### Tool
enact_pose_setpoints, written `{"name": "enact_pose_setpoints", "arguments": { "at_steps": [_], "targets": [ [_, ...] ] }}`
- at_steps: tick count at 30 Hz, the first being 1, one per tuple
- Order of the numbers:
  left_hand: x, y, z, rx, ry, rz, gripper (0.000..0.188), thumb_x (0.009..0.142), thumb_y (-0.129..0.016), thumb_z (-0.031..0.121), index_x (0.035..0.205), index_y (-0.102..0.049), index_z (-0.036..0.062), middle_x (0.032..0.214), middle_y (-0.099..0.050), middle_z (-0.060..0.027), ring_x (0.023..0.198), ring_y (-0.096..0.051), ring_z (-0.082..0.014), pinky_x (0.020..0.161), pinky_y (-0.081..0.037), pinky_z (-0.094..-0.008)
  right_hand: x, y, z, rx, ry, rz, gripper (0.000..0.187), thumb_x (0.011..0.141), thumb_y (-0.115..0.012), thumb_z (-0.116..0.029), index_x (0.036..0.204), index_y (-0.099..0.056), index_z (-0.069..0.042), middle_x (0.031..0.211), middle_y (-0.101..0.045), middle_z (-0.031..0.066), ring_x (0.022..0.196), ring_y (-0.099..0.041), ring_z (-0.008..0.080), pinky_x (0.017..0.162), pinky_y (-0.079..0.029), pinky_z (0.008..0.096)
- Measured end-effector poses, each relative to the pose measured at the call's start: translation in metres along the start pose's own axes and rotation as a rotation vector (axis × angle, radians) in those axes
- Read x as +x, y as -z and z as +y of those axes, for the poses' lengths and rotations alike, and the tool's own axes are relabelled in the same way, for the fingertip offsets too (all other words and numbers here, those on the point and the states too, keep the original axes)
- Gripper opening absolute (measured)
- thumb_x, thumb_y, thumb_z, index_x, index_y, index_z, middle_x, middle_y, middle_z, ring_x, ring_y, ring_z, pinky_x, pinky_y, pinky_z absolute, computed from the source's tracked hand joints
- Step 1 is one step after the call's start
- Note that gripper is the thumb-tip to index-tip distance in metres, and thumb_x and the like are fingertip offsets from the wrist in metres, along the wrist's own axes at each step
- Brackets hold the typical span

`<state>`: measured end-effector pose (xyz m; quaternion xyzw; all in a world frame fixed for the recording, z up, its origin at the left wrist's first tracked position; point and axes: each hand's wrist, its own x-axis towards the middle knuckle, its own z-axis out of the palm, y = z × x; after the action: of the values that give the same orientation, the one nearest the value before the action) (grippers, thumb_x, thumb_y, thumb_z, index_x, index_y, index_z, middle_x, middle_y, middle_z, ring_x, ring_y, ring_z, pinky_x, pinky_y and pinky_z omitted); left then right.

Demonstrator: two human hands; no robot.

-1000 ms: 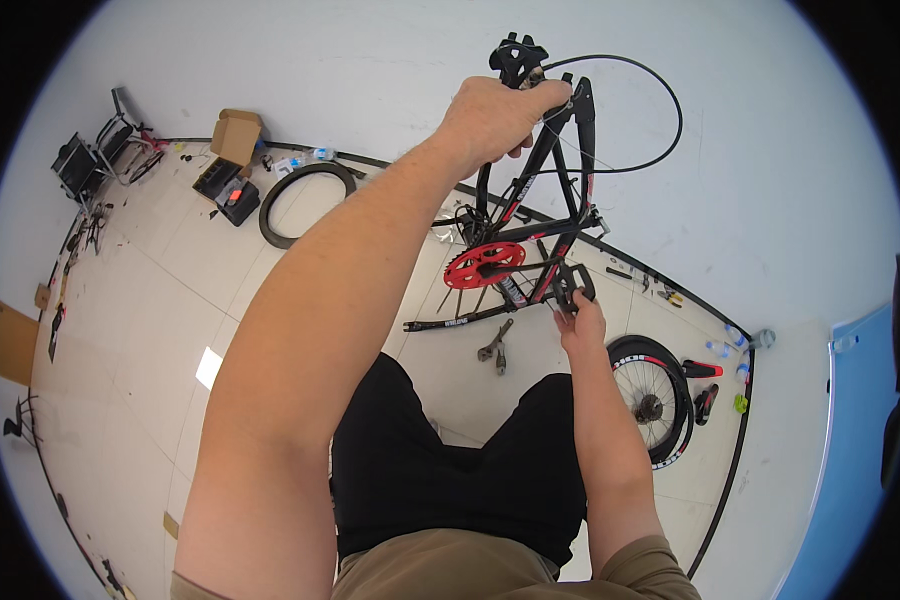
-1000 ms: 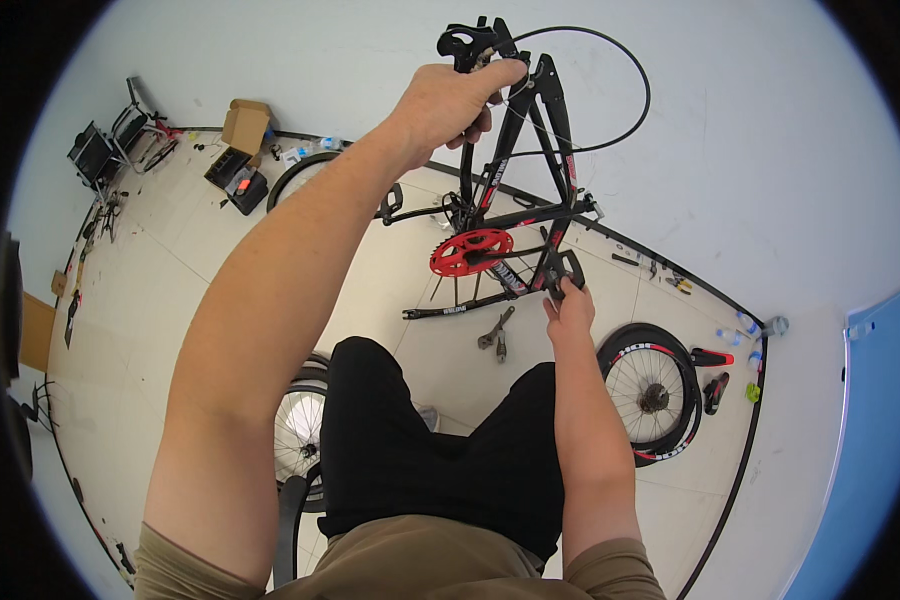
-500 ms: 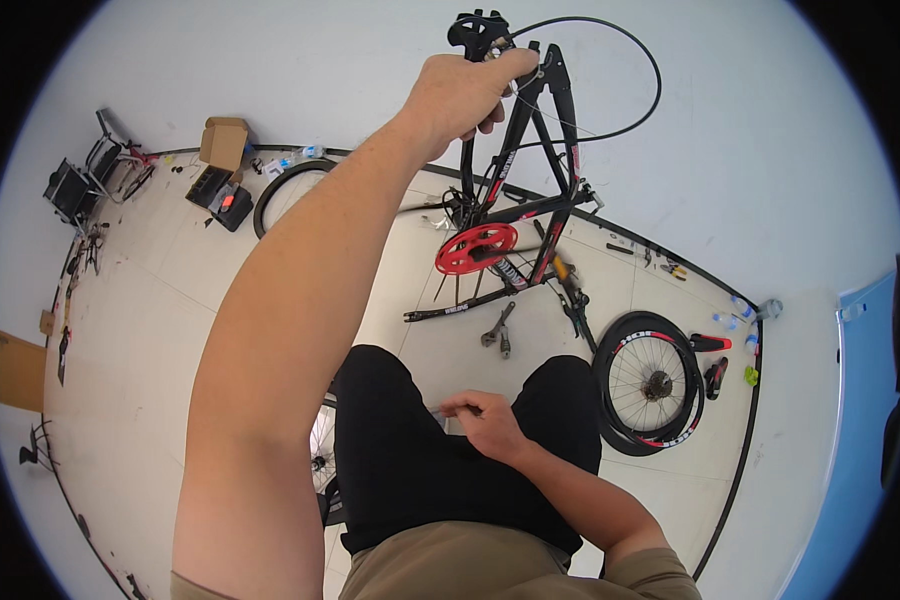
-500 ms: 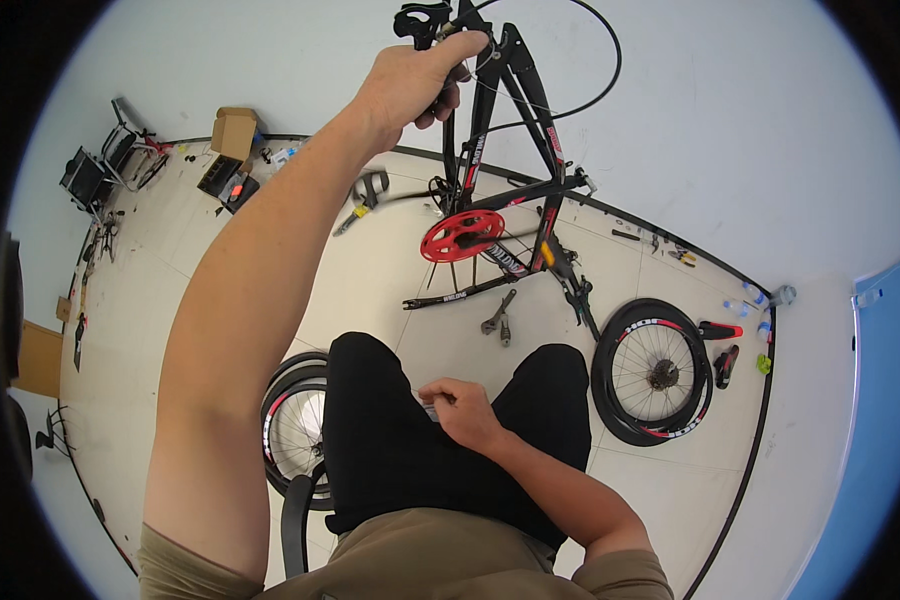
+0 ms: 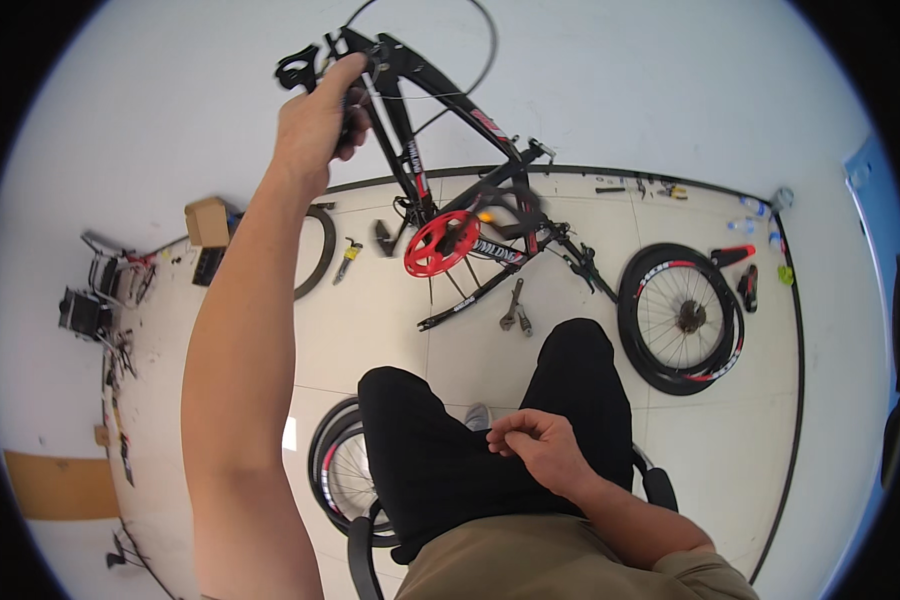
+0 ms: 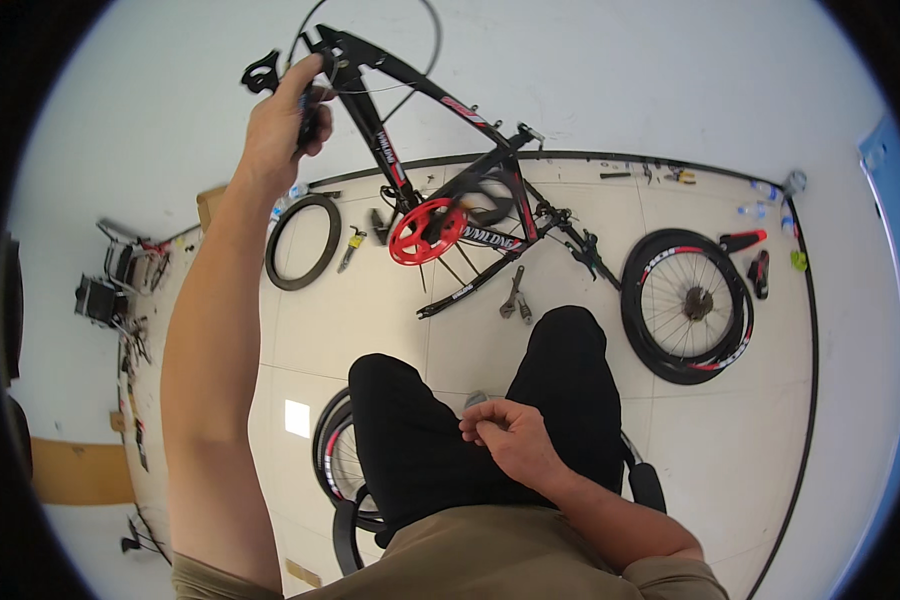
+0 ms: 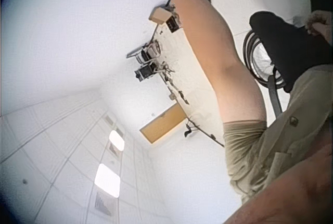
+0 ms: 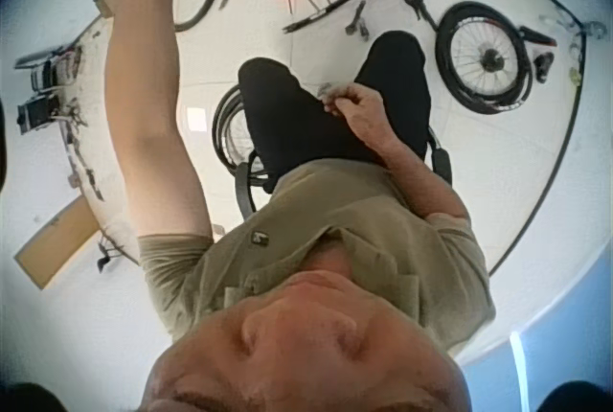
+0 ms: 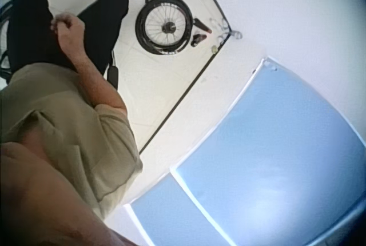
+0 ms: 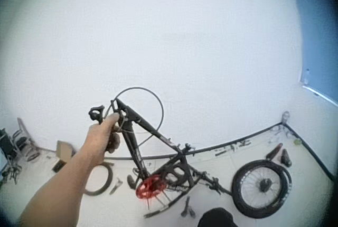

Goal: The person assembles a bicycle by attaching the handlebar to the frame, installing a pedal, and routing the chain through the crankset and rear derailleur. The person rotates the crank to check chain movement.

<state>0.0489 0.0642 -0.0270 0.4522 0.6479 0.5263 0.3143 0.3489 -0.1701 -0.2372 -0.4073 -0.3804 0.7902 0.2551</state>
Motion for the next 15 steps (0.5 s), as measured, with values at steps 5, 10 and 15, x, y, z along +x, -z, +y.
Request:
{"name": "enact_pose_setpoints", "arguments": {
  "at_steps": [5,10,15],
  "targets": [
    [-0.001,0.001,0.002,0.015,0.008,0.016,0.054,0.088,-0.068,0.055,0.093,-0.063,0.0011,0.065,-0.058,-0.0052,0.054,-0.053,-0.013,0.046,-0.036,-0.0268,-0.004,0.013,-0.005,0.031,0.006,0.001,0.021,0.096,-0.052,0.002,0.106,-0.071,0.004,0.096,-0.072,0.0079,0.086,-0.068,0.0133,0.076,-0.054,0.0269],
    [0.0,0.001,0.002,0.025,0.006,0.011,0.057,0.09,-0.066,0.057,0.098,-0.062,0.0007,0.064,-0.056,-0.004,0.054,-0.053,-0.0127,0.046,-0.035,-0.0255,0.004,0.021,-0.006,0.05,0.006,0.03,0.021,0.095,-0.052,0.002,0.106,-0.07,0.004,0.097,-0.072,0.0089,0.086,-0.068,0.0139,0.076,-0.054,0.027],
    [0.003,0.003,0.001,0.039,-0.006,0.01,0.058,0.089,-0.066,0.059,0.099,-0.061,0.0017,0.064,-0.056,-0.0028,0.054,-0.053,-0.012,0.045,-0.034,-0.0246,0.004,0.022,-0.011,0.116,-0.028,0.043,0.022,0.095,-0.052,0.002,0.107,-0.069,0.005,0.098,-0.072,0.0104,0.084,-0.067,0.0144,0.075,-0.054,0.0271]
  ]
}}
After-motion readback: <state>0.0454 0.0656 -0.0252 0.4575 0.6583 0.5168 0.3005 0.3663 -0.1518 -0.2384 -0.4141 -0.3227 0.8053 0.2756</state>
